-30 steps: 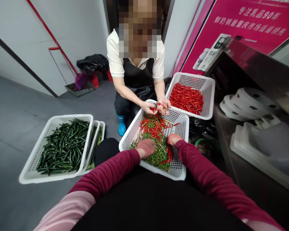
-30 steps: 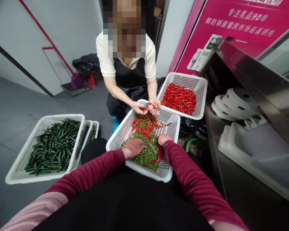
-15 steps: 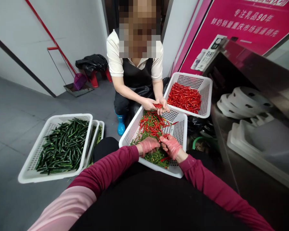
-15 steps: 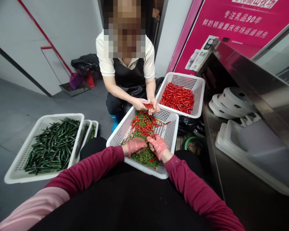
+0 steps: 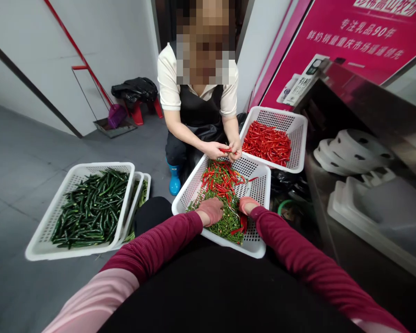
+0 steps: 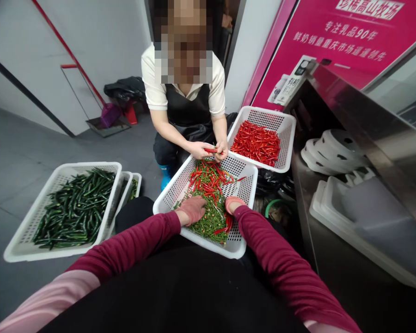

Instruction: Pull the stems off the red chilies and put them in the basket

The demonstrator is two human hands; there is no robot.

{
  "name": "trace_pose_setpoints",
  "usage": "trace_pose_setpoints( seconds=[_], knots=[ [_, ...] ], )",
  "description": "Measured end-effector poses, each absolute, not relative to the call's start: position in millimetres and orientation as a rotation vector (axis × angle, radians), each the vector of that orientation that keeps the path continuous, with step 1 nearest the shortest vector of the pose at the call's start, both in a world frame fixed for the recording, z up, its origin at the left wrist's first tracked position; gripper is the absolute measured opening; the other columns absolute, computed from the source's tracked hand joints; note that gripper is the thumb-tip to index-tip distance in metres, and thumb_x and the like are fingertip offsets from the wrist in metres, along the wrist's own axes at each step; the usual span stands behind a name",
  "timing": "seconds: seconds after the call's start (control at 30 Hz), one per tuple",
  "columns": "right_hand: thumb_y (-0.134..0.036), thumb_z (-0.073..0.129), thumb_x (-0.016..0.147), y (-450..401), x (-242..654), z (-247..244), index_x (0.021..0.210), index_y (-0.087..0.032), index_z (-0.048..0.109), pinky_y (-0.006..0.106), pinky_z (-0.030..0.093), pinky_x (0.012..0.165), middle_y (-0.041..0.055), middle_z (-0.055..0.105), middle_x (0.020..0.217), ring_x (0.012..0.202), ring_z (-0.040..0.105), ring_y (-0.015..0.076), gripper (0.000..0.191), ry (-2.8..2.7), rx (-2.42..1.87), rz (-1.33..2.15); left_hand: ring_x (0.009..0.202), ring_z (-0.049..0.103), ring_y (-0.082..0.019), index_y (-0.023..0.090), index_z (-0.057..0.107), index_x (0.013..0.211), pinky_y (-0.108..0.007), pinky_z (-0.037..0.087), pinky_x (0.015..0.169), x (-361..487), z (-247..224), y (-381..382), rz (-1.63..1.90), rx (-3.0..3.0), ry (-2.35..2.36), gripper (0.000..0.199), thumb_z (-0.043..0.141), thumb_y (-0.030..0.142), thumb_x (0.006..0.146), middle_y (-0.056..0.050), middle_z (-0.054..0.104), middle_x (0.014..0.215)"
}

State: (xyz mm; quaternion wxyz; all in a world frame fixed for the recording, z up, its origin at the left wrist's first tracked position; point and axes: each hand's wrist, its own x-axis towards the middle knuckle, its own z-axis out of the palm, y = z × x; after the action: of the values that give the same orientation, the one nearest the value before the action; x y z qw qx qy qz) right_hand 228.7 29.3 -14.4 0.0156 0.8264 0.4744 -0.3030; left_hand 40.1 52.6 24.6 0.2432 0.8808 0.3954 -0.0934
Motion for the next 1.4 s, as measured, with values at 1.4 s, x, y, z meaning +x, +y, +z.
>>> trace_pose_setpoints(
  seconds=[1.4],
  knots=[
    [-0.013,0.069,0.055,1,212,-23,0.056,-0.019,0.051,0.024,0.036,0.051,-0.0053,0.043,0.045,0.047,0.044,0.0103,0.018,1.293,2.981,-1.638,0.106,0.048,-0.020,0.021,0.059,0.105,-0.029,0.037,0.091,35,16,62,0.168,2.357,1.236,0.032,0.044,0.033,0.080,-0.006,0.053,0.112]
  ],
)
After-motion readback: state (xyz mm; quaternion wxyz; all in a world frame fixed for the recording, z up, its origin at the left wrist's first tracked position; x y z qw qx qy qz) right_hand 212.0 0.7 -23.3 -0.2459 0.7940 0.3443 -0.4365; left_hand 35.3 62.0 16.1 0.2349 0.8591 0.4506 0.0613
